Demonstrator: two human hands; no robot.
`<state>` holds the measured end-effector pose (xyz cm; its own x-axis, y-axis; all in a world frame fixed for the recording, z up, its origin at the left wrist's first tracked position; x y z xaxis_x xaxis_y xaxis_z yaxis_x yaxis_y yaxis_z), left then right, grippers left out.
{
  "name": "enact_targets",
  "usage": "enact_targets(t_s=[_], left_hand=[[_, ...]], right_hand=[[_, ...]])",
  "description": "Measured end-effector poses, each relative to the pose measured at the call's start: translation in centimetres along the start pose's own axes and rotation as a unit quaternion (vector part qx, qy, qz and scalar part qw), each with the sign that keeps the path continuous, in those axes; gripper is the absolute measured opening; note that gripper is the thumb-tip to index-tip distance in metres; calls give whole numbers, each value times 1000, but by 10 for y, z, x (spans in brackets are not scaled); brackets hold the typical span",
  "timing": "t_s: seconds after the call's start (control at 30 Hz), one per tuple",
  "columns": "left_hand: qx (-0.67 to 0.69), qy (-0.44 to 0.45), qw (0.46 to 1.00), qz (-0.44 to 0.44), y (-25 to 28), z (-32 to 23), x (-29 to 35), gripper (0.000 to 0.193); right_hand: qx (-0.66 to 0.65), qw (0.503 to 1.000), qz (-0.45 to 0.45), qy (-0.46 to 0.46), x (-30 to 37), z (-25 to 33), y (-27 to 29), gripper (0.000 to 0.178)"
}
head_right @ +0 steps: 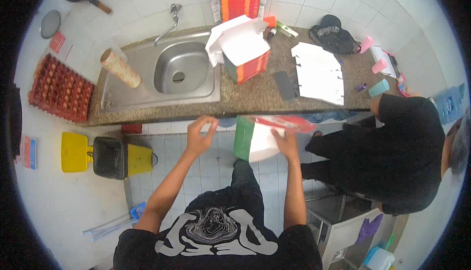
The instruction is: Assemble cardboard food containers for packaging.
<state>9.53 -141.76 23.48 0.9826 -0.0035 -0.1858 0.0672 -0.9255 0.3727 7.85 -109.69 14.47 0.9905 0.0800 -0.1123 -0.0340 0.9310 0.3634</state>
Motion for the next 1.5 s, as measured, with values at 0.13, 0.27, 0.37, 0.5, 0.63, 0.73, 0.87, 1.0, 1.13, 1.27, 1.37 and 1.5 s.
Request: enact_targets(t_s=[0.13,0.27,0.37,0.5,0.63,0.73,0.87,1.0,1.13,1.27,1.37,1.5], left_hand=[[-82,-66,994,-35,-22,-4,-132,13],[-121,-123,983,-69,-36,-7,-196,20],[-252,-138,958,6,-61,13,-227,22],[-264,-145,954,2,-54,29,-231,24],[-188,-122,974,26,-47,34,-232,22],[-159,-136,977,28,-44,35,-234,18],[-98,-148,983,40,-47,38,-243,16],[-77,-157,983,52,-45,57,-247,15],[-120,-204,972,1,-44,45,-244,14],[-131,-208,968,-56,-45,40,-236,18],[-163,-193,965,-77,-37,36,-241,25],[-213,-115,970,-32,-27,59,-258,50]], right_hand=[[118,986,13,119,-166,30,12,40],[110,983,83,124,-305,46,-5,49],[212,957,147,133,-383,22,-27,51],[316,927,157,124,-411,45,-45,50],[405,900,122,105,-412,56,-39,39],[432,892,100,92,-410,50,-36,39],[396,914,74,49,-401,40,-23,42],[406,897,-24,171,-365,103,-32,46],[287,913,123,264,-272,155,-90,37],[355,899,123,224,-251,147,-107,21],[370,891,143,223,-251,142,-110,16],[388,885,170,196,-263,150,-114,18]])
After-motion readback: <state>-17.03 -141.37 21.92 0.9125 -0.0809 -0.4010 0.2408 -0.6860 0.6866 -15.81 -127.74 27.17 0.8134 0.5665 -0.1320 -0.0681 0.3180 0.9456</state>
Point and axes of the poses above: each hand's wrist, its own x-axis away from the middle knuckle, its own y-axis out of the back of the hand, z = x × y, the point moved 8 cm from there along -x, towards the middle knuckle, and after that the axes turned 12 degrees about y, right-handed, at the moved point
